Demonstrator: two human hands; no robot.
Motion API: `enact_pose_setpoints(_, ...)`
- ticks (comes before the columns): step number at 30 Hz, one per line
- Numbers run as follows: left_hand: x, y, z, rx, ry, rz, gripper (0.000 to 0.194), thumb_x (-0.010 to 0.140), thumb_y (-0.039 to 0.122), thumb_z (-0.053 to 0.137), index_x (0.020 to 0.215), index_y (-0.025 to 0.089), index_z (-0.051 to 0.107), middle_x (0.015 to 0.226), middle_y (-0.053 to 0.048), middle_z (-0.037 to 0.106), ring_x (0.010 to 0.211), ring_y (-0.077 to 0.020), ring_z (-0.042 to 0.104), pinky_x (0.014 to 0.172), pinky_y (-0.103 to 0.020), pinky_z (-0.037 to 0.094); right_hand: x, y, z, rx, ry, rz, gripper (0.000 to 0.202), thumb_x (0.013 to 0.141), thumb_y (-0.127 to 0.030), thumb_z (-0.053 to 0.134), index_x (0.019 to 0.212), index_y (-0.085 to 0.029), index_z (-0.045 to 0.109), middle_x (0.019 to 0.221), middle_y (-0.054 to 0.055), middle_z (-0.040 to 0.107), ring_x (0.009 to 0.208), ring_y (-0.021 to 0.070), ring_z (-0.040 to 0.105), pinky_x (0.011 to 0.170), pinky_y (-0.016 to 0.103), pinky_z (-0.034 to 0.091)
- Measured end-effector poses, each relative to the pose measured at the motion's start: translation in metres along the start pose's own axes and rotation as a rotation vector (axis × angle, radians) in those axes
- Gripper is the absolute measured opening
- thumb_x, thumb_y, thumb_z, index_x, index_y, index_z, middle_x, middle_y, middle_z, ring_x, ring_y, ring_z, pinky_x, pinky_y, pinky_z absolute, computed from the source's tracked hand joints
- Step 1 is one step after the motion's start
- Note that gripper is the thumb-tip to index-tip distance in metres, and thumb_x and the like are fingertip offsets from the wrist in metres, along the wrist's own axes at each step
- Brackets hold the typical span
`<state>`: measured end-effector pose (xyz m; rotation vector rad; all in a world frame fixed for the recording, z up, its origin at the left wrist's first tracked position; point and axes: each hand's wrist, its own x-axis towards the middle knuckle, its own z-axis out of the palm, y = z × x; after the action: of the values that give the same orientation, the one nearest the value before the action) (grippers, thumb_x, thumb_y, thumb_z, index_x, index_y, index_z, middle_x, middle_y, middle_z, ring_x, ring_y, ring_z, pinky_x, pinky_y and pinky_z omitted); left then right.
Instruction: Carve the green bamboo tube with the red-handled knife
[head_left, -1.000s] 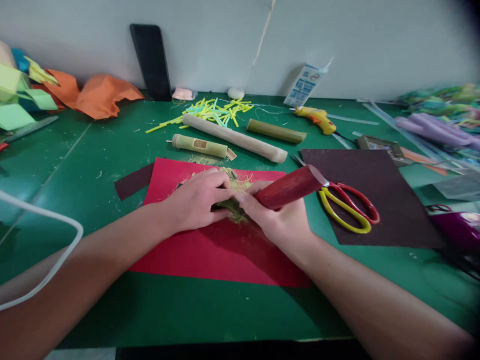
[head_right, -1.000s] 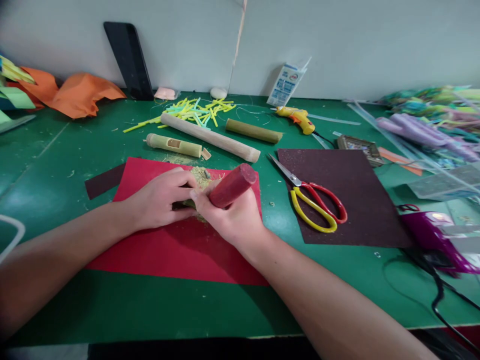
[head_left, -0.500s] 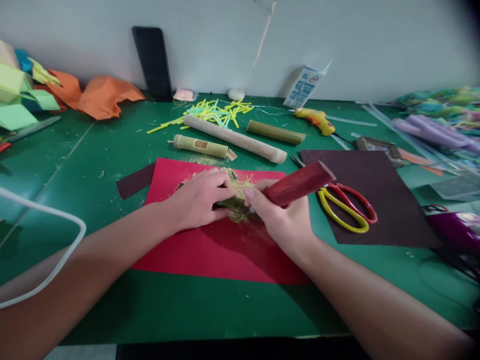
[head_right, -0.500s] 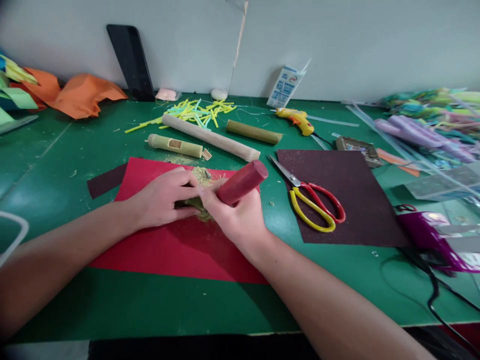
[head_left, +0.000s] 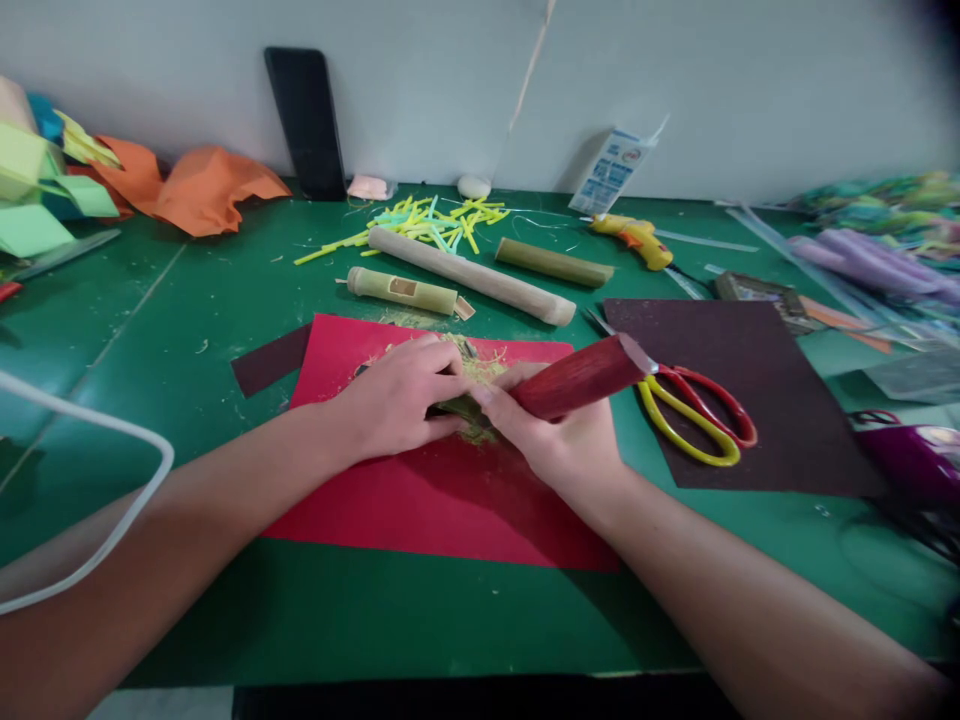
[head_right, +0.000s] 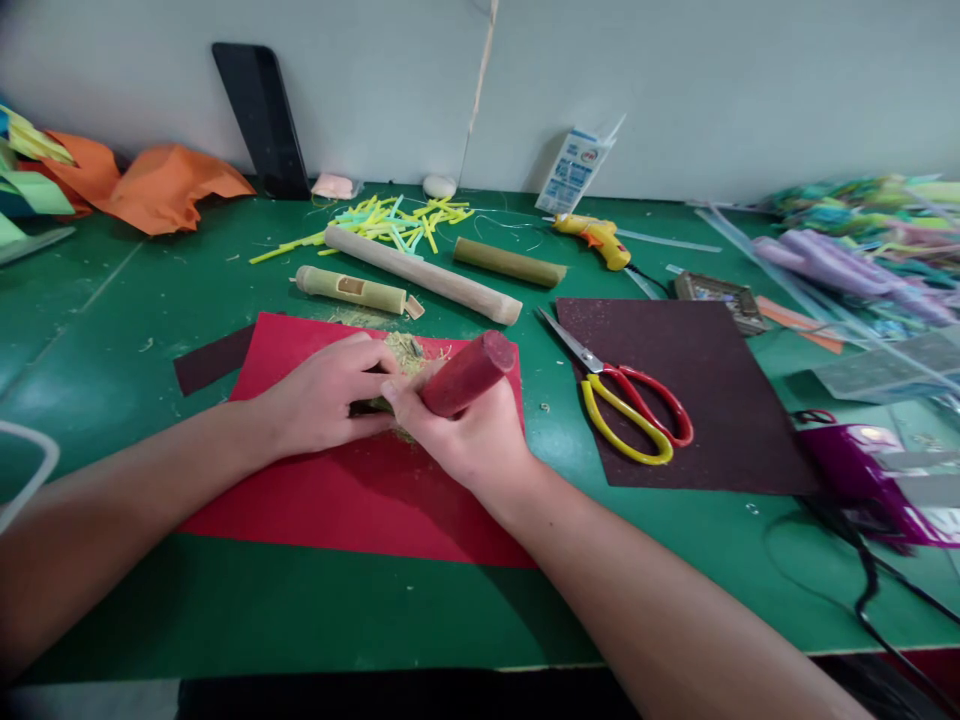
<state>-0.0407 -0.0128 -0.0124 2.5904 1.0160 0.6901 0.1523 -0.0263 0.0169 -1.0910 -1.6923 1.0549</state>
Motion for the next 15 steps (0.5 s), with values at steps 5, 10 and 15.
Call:
enact_pose_setpoints(5, 0.0004, -0.0011, -0.0002, 0.032, -0.001, 0.025, 0.015, 0.093, 0.032, 0.06, 0.095, 0.018, 0.068, 0.096, -0.007, 0.063, 0.09, -0.0209, 0.055, 0.077, -0.036, 0.044, 0.0015, 0.0003, -0.0001, -0.04, 0.016, -0.022, 0.028, 0.079, -0.031, 0.071, 0.057, -0.02, 0.056, 0.053, -0.003, 0.056, 0.05, 0.0094, 0.05, 0.045, 0.023, 0.041)
enact_pose_setpoints(10, 0.0013, -0.0016, -0.0005, 0.017, -0.001, 0.025, 0.015, 0.093, 0.029, 0.059, 0.096, 0.018, 0.068, 0.095, -0.008, 0.063, 0.089, -0.0214, 0.056, 0.075, -0.036, 0.044, 0.0014, 0.0038, 0.0015, -0.068, -0.003, -0.074, 0.029, 0.078, -0.033, 0.072, 0.058, -0.021, 0.055, 0.055, -0.002, 0.058, 0.05, 0.0102, 0.051, 0.046, 0.024, 0.043)
enact_pose_setpoints(15, 0.0011, -0.0021, -0.0007, 0.007, -0.013, 0.021, 0.013, 0.092, 0.027, 0.062, 0.097, 0.017, 0.069, 0.098, -0.008, 0.064, 0.093, -0.0225, 0.057, 0.078, -0.037, 0.045, -0.0022, 0.0044, 0.0031, -0.057, 0.073, -0.067, 0.024, 0.079, -0.031, 0.073, 0.061, -0.021, 0.06, 0.058, -0.002, 0.06, 0.052, 0.011, 0.054, 0.048, 0.025, 0.046)
